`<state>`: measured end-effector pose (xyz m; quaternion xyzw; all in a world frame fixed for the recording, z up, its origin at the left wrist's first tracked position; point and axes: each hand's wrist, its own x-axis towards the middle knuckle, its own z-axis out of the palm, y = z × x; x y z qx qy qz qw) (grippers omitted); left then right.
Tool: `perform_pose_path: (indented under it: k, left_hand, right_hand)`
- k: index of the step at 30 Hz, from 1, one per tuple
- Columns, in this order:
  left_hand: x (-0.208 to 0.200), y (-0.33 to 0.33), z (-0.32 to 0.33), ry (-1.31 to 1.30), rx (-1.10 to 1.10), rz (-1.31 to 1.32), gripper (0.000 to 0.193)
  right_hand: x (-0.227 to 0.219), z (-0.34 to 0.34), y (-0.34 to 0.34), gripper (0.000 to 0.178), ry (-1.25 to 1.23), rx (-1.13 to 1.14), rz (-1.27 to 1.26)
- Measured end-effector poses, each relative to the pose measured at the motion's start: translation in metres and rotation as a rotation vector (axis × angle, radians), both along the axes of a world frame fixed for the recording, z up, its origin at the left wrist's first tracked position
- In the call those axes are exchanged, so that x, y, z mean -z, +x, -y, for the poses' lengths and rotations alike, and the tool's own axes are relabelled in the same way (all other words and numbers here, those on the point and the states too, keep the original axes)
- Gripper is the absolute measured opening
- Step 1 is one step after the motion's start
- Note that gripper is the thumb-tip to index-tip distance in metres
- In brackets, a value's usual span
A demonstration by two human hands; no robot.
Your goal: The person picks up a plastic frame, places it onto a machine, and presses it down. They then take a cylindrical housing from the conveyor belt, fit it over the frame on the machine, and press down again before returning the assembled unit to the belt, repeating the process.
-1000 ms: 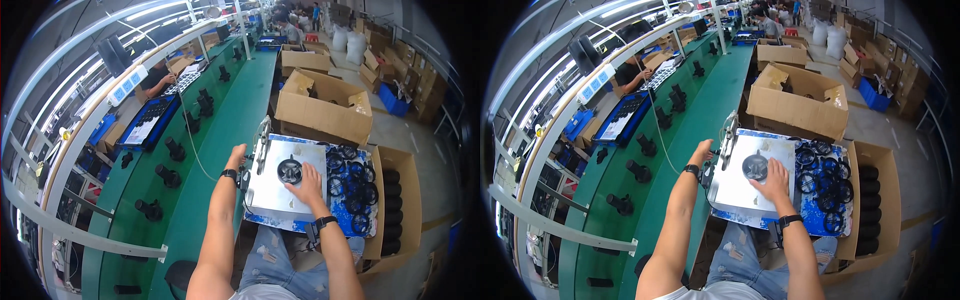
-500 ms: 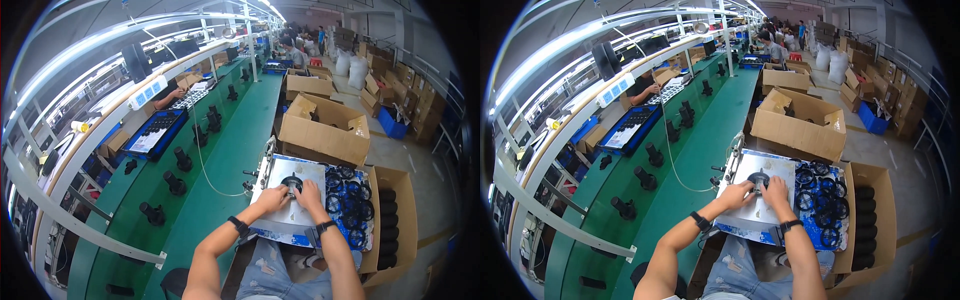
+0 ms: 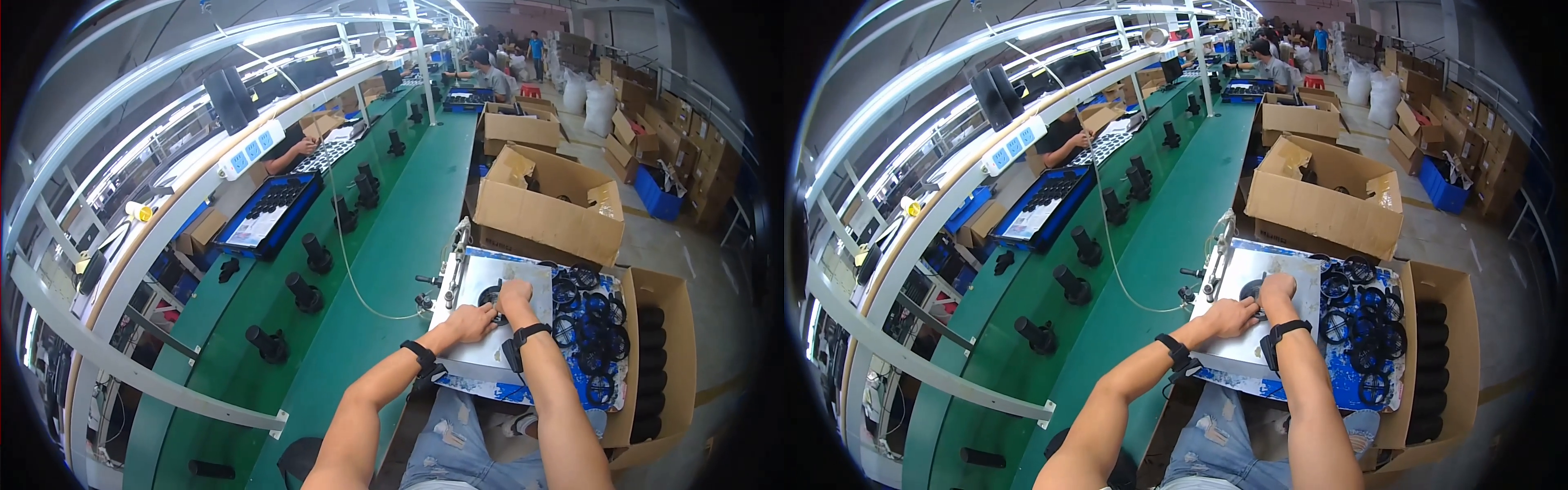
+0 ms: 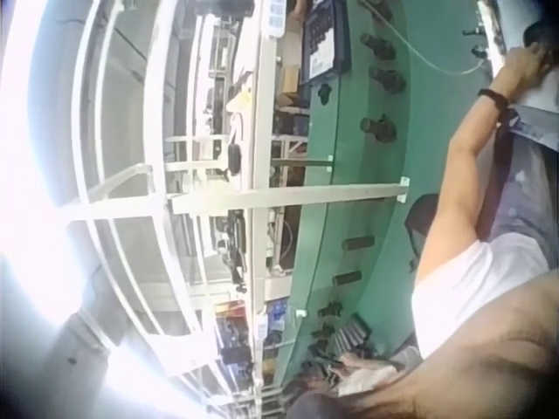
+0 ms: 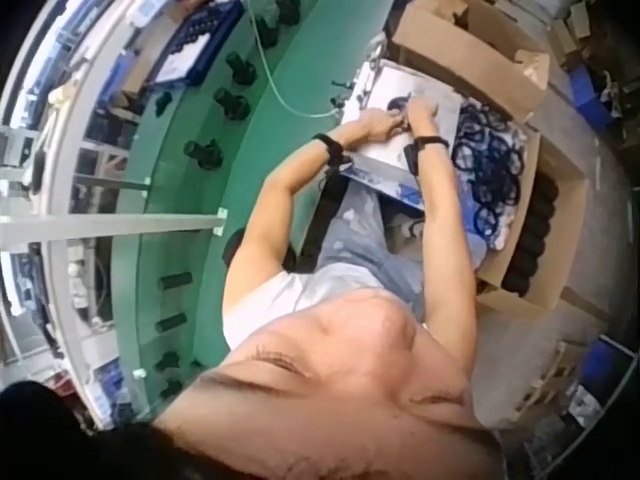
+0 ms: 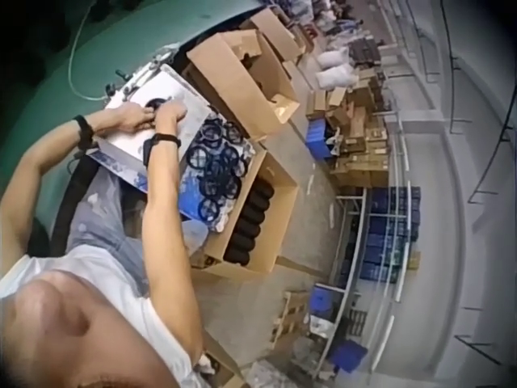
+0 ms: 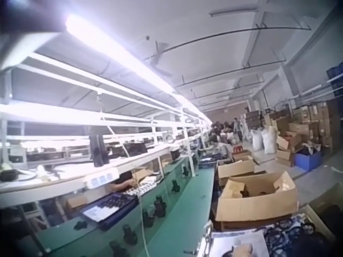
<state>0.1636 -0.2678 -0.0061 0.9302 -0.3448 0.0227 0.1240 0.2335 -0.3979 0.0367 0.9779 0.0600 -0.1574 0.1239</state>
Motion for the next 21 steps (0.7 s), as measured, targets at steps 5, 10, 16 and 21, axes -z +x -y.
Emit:
perform_pose_path:
  k: [5, 10, 16, 21]
  left_hand:
    - [0.015, -0.006, 0.006, -0.101, -0.118, 0.054, 0.031]
    - [0.026, -0.009, 0.015, -0.184, -0.144, 0.109, 0.028]
    - [0.023, -0.04, 0.01, -0.299, -0.285, 0.154, 0.027]
    - [0.041, -0.103, 0.002, -0.918, -0.425, 0.184, 0.038]
  right_hand:
    - [0.022, 0.015, -0.002, 0.024, 0.144, -0.005, 0.146]
    - [0.006, 0.021, -0.014, 0.022, 0.17, -0.008, 0.204]
    - [0.013, 0.024, -0.014, 0.036, 0.212, -0.098, 0.078]
    - [0.07, 0.084, -0.019, 0.041, 0.98, -0.195, 0.229]
